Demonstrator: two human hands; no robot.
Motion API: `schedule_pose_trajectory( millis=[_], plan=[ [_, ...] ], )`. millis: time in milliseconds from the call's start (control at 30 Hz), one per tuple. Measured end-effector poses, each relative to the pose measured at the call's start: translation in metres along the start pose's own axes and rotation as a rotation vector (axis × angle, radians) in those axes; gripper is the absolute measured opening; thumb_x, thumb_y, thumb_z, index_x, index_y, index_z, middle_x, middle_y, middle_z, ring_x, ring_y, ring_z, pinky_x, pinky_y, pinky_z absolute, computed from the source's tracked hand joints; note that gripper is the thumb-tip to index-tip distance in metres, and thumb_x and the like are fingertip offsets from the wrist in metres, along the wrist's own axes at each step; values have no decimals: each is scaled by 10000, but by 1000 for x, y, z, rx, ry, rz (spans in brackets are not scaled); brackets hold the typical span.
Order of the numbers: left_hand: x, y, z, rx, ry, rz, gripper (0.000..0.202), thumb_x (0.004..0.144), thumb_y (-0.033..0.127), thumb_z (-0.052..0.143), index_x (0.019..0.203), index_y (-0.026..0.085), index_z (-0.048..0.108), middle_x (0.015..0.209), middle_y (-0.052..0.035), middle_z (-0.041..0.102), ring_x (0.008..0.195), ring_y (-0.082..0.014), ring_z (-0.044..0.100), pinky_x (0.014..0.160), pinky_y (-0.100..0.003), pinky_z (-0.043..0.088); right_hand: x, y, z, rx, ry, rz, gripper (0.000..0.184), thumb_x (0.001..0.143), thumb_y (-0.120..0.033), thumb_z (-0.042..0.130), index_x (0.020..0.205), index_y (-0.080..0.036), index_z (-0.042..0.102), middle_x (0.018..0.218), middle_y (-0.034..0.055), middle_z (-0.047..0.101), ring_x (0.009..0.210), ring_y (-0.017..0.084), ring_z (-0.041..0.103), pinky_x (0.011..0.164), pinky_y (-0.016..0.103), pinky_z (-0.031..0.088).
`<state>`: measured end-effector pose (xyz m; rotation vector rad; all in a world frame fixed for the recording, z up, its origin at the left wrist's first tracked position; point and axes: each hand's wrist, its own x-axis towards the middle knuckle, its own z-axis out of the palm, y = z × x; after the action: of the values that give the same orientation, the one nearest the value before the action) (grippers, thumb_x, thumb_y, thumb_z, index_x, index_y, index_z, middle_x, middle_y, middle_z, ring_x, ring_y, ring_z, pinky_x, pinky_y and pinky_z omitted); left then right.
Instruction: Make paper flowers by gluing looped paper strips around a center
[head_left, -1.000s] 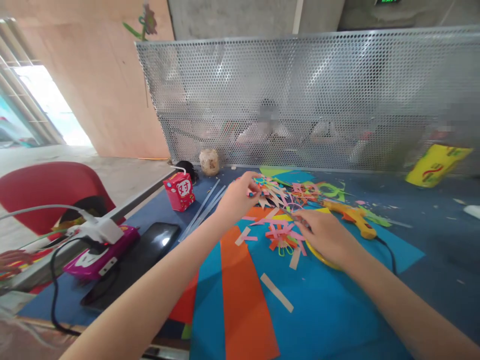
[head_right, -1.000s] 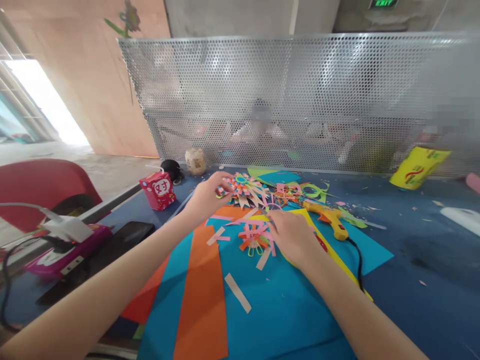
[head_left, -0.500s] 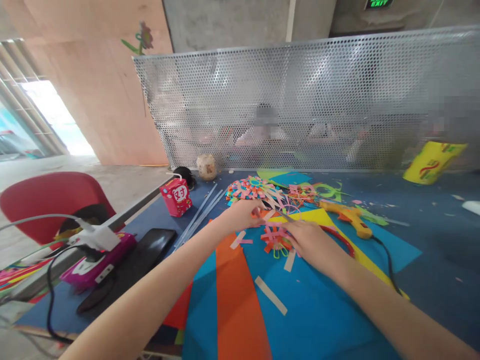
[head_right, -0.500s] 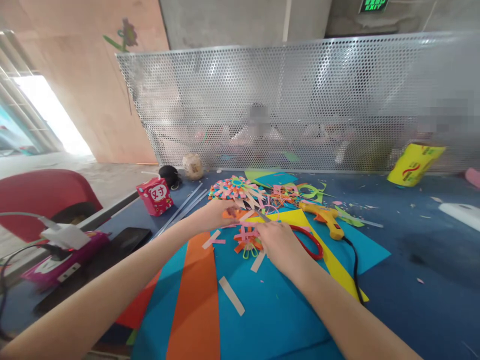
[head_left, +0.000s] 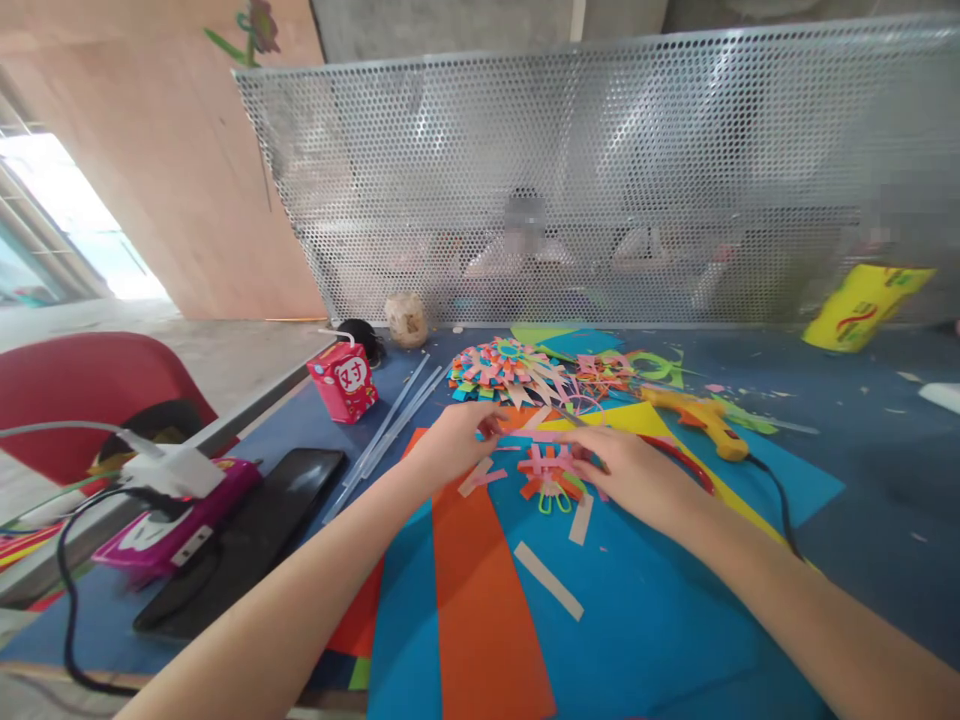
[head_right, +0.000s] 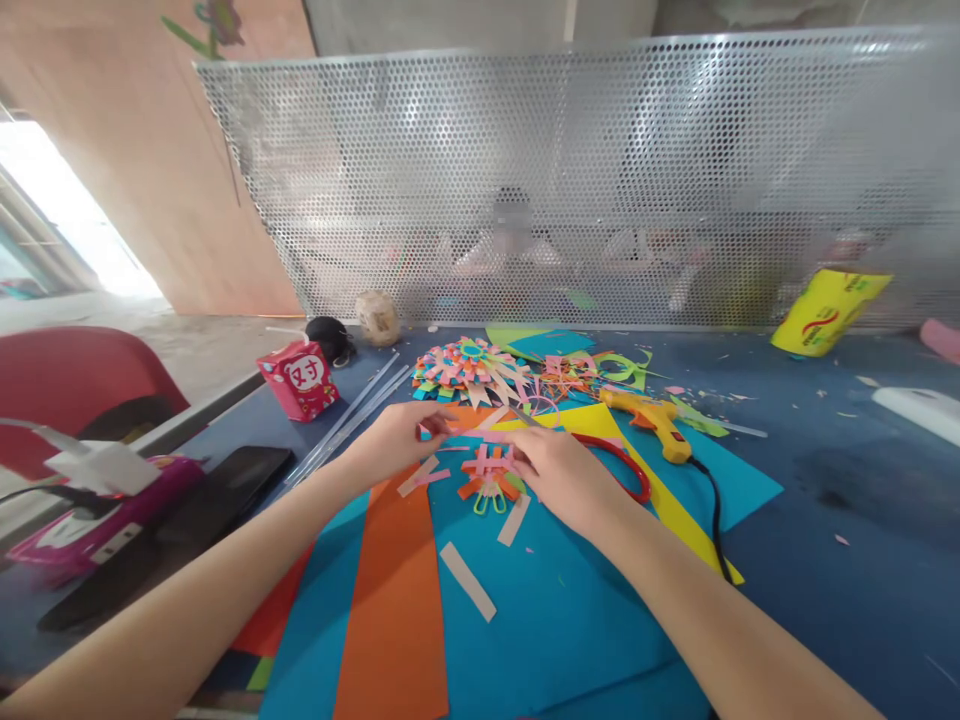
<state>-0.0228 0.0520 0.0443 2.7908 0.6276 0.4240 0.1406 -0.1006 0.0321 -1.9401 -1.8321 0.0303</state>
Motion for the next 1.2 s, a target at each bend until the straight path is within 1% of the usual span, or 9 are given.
schedule_pose_trajectory(
  millis=[133,233,400,500,600,667,833,1000,1200],
  plan=[
    [-1,-2,-4,8,11,-11,282,723,87,467,964,163,594,912,-29,678,809,-132,617,730,-231,475,1,4,0,-31,211,16,211,805,-153,476,974,-201,594,887,35,667,800,163,624,703,272,486],
    [-1,-1,-5,33,-41,25,245,751,118,469,945,168,608,916,-41,675,837,-157,612,750,-256,467,3,9,3,-72,317,50,190,795,-153,481,944,-195,591,865,42,660,780,176,623,687,294,491],
    [-5,1,-9,86,-107,48,253,835,260,409,942,186,626,917,-69,678,844,-203,619,704,-289,459,7,9,11,-7,229,-4,204,824,-162,441,963,-207,583,947,46,665,835,169,633,727,296,505],
    [-11,3,-16,147,-133,-33,269,801,316,461,989,185,601,853,-63,682,757,-207,625,597,-266,438,7,6,10,-6,187,-36,250,839,-178,440,1056,-210,560,1044,48,647,934,168,615,786,295,497],
    [-16,6,-21,174,-232,-131,346,760,416,509,1013,191,581,709,-29,680,652,-205,620,498,-248,390,5,5,6,-62,182,11,237,820,-191,475,1033,-203,578,1038,50,652,947,183,611,805,314,496],
    [-17,9,-20,164,-263,-146,381,755,447,513,1044,204,567,695,-18,676,643,-205,618,481,-243,380,2,6,4,-91,145,32,229,805,-212,505,1018,-200,588,1025,54,655,947,195,609,802,327,498],
    [-12,7,-4,219,-132,6,324,801,258,466,1115,193,515,959,-60,659,812,-204,622,618,-262,451,-1,3,4,-36,51,-5,263,810,-220,513,1063,-228,582,1004,41,658,920,183,608,790,315,491],
    [-4,0,14,255,-137,113,317,798,217,478,1112,183,507,923,-86,655,863,-243,618,664,-304,474,0,-2,5,-24,23,-31,259,813,-171,487,1039,-247,589,899,12,665,829,167,613,720,293,490],
    [-4,2,13,220,-101,158,275,801,189,496,1075,178,515,940,-88,648,897,-222,607,724,-311,475,0,-1,5,-8,72,-28,278,806,-187,510,1073,-234,572,967,30,664,896,179,615,780,317,493]
  ],
)
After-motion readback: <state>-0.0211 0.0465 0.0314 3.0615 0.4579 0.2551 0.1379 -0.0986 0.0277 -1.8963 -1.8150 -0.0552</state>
